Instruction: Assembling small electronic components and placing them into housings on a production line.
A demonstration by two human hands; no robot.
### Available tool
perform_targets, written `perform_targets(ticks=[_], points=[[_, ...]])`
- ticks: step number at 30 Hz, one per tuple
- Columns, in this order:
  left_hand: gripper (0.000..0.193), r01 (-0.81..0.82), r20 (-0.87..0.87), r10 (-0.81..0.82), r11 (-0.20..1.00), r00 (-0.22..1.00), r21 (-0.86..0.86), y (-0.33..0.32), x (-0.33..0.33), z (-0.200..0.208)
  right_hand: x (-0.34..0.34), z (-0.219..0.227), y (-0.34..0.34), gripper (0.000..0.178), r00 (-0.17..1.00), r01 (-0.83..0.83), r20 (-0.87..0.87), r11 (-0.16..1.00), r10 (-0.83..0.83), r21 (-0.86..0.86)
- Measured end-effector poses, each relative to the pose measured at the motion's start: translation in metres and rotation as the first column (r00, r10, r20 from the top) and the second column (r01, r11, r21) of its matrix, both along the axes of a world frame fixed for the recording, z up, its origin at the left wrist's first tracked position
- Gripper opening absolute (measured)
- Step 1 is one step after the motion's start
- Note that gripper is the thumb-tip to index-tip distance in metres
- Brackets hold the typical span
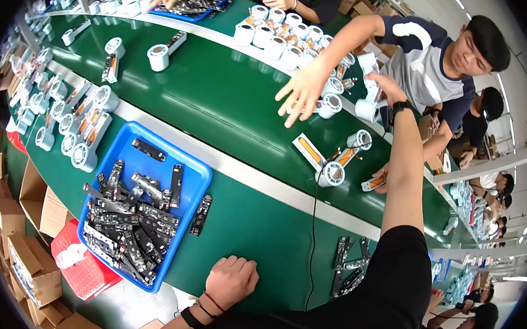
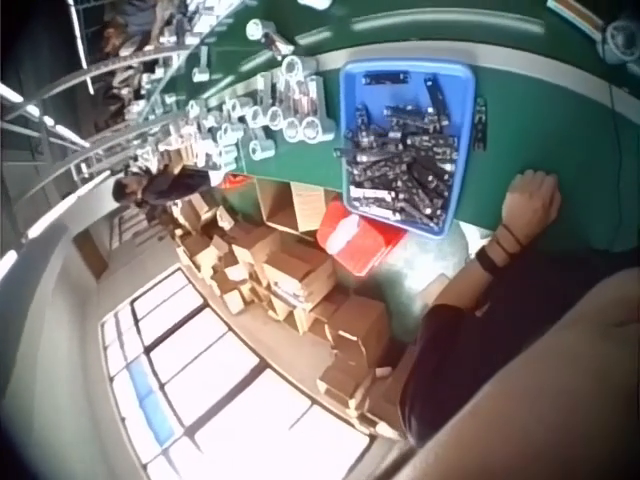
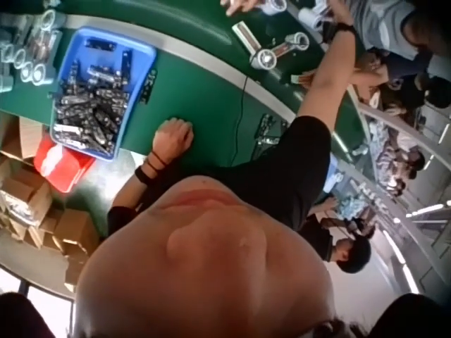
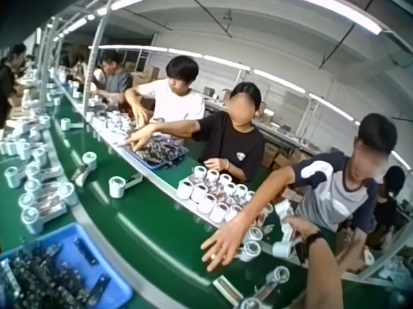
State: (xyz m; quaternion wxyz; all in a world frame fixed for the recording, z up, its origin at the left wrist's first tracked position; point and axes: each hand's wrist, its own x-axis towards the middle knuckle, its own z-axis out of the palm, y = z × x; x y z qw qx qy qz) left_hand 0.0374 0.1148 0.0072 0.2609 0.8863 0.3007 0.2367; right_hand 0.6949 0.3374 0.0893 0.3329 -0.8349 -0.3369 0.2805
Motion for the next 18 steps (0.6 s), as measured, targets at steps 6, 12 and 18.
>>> perform_targets(ticks=[6,12,18], points=[[0.007,-0.017,0.054,0.017,1.0,0.998,0.003,-0.01,-0.009,-0.009,-0.043,0.022,-0.043,0.043,0.986,0.007,-0.165,1.0,-0.005,0.01],[0.006,0.003,0.116,-0.006,1.0,0.993,0.03,-0.014,-0.008,-0.013,-0.087,0.075,-0.134,0.053,0.925,0.081,-0.378,0.956,0.034,0.283],[0.014,-0.083,0.341,0.128,0.986,0.931,-0.145,-0.021,-0.023,-0.004,-0.229,0.093,-0.185,0.059,0.89,0.046,-0.449,0.965,0.077,0.257]])
